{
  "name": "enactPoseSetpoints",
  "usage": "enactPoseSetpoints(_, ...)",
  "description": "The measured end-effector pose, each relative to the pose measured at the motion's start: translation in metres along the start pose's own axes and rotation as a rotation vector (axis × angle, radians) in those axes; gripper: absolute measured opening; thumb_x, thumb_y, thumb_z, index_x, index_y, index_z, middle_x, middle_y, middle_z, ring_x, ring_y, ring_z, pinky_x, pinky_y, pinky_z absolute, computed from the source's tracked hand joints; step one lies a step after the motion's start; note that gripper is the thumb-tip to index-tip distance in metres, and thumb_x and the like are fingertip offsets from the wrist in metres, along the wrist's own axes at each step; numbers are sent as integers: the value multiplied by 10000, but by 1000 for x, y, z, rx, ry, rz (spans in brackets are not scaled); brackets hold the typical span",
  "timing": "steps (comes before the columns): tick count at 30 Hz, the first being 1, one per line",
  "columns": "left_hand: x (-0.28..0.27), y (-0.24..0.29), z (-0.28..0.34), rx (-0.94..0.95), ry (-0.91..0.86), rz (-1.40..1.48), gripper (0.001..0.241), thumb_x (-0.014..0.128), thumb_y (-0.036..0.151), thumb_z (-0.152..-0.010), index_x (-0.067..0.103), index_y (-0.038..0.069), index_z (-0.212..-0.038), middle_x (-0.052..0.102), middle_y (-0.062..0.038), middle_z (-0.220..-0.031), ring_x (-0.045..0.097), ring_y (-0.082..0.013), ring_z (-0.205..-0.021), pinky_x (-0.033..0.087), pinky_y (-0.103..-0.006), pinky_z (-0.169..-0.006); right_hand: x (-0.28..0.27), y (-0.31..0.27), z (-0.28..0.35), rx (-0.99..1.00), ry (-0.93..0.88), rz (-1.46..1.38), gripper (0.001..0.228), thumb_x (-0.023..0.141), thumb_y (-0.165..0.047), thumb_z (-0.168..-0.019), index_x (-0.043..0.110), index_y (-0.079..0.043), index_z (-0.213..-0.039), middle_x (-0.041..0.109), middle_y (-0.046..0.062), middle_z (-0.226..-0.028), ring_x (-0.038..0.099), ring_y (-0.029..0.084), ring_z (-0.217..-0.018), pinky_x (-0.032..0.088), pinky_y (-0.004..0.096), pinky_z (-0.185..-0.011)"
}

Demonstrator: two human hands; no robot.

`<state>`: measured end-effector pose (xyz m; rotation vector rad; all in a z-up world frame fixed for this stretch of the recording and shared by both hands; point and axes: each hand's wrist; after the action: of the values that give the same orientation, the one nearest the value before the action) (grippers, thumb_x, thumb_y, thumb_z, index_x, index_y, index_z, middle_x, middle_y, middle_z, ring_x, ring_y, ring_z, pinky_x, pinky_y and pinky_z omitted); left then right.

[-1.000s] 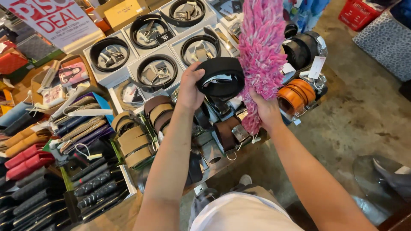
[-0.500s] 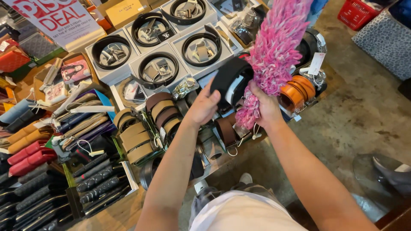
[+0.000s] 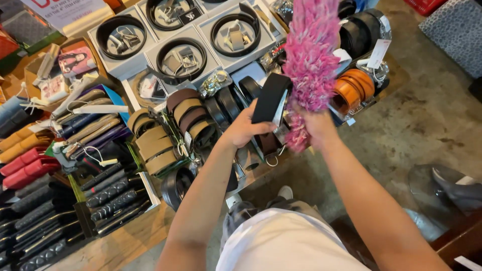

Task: Dusting belts and wallets displayed on a retail table using a handheld duster.

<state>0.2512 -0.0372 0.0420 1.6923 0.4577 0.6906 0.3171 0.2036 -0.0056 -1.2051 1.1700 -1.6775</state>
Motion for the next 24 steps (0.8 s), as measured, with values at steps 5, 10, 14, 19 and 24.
enactPoseSetpoints(5, -9, -1, 3, -38, 172, -187, 402, 848, 118, -818, 737, 16, -1190, 452, -87, -1497, 428, -227, -1407, 344, -376, -1193, -40, -35, 45, -268, 146, 607, 527, 782, -98, -896, 565, -3, -1366, 684, 96, -1304, 650, 222, -1178, 499, 401, -1043)
enactPoseSetpoints(10, -19, 0, 2, -83, 248, -157, 371, 833, 219, -824, 747, 72, -1154, 494, -169, -1454, 502, -280, -1338, 412, -378, -1157, -59, -56, 97, 51, 50, 390, 651, 757, -4, -876, 571, -118, -1489, 715, 77, -1146, 656, 222, -783, 498, 432, -545)
enactPoseSetpoints(14, -2, 29, 9, -149, 254, -311, 392, 819, 254, -829, 743, 55, -1159, 448, -167, -1459, 465, -273, -1358, 405, -375, -1152, -83, -58, 92, -58, 43, 818, 255, 746, -78, -925, 704, -115, -1174, 740, 45, -903, 698, 157, -699, 580, 349, -589)
enactPoseSetpoints(19, -10, 0, 10, -87, 266, -527, 393, 810, 246, -847, 760, 25, -1169, 410, -158, -1489, 375, -272, -1424, 350, -390, -1173, -73, -81, 99, 232, 318, 651, 408, 691, -21, -961, 633, -185, -1329, 706, 142, -855, 616, 274, -577, 456, 463, -451)
enactPoseSetpoints(24, 8, 26, 13, -68, 262, -381, 426, 805, 284, -815, 724, 73, -1176, 496, -188, -1393, 502, -309, -1308, 420, -395, -1132, -68, -96, 99, 130, 71, 1114, 312, 696, -125, -934, 680, -115, -1246, 739, 181, -791, 653, 268, -503, 537, 428, -512)
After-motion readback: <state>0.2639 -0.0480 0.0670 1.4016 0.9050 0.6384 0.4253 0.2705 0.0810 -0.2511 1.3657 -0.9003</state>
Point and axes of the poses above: each hand's wrist, its own z-axis away from the middle knuckle, its own x-axis out of the palm, y = z × x
